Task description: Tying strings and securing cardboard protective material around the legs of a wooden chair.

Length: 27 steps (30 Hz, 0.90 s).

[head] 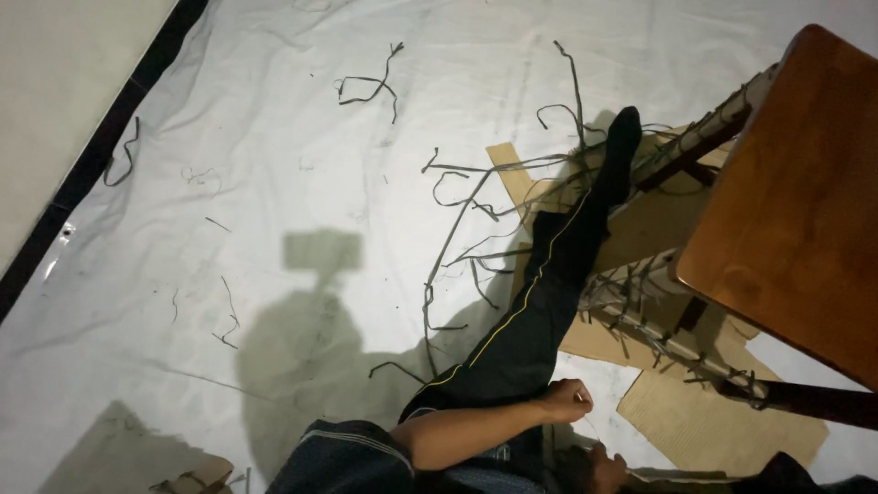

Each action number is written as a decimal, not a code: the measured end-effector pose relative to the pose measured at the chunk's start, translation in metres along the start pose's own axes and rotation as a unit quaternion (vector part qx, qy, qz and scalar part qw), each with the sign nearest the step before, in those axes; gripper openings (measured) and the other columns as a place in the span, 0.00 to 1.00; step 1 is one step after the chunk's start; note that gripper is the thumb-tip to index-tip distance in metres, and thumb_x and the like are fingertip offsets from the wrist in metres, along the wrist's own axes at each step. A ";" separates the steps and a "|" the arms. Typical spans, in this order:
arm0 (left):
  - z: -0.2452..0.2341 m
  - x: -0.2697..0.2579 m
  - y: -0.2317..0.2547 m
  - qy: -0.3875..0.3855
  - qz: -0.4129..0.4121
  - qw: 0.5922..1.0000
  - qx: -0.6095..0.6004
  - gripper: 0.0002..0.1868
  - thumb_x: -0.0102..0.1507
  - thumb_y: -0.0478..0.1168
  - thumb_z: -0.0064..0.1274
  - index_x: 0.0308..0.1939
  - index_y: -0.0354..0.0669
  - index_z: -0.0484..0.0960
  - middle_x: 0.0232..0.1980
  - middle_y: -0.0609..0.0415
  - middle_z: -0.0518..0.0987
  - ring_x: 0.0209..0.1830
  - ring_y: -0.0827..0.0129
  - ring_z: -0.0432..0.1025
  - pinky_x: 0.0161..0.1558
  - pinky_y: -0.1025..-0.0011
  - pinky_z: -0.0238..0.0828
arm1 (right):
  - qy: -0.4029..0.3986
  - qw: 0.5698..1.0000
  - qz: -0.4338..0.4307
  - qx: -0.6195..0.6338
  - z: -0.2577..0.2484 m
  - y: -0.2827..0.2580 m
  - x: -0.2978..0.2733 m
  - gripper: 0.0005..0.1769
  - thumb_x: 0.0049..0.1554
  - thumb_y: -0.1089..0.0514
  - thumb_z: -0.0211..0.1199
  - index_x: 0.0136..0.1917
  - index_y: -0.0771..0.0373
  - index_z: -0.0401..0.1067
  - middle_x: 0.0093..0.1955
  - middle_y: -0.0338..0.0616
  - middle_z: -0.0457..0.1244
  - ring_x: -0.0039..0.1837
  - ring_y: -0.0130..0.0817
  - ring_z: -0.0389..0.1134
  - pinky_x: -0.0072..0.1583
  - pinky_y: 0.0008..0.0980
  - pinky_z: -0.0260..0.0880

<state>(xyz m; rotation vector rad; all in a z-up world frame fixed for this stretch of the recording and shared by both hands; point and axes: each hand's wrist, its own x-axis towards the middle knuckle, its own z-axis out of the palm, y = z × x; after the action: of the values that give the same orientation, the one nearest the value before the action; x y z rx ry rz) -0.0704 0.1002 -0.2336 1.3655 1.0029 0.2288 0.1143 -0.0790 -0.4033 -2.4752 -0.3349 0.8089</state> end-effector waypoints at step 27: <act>-0.241 -0.137 -0.164 0.411 -0.097 0.861 0.285 0.21 0.58 0.53 0.53 0.53 0.55 0.82 0.67 0.59 0.71 0.79 0.44 0.48 0.73 0.45 0.45 | -0.088 0.993 -0.011 0.073 -0.022 -0.111 -0.089 0.39 0.54 0.55 0.60 0.70 0.86 0.60 0.57 0.76 0.65 0.54 0.60 0.68 0.55 0.48 0.68</act>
<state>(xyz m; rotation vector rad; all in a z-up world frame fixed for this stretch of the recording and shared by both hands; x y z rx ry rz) -0.3857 0.1363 -0.2870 1.7162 2.0396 0.3992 0.0489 -0.0287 -0.2853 -2.2671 -0.3519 1.0084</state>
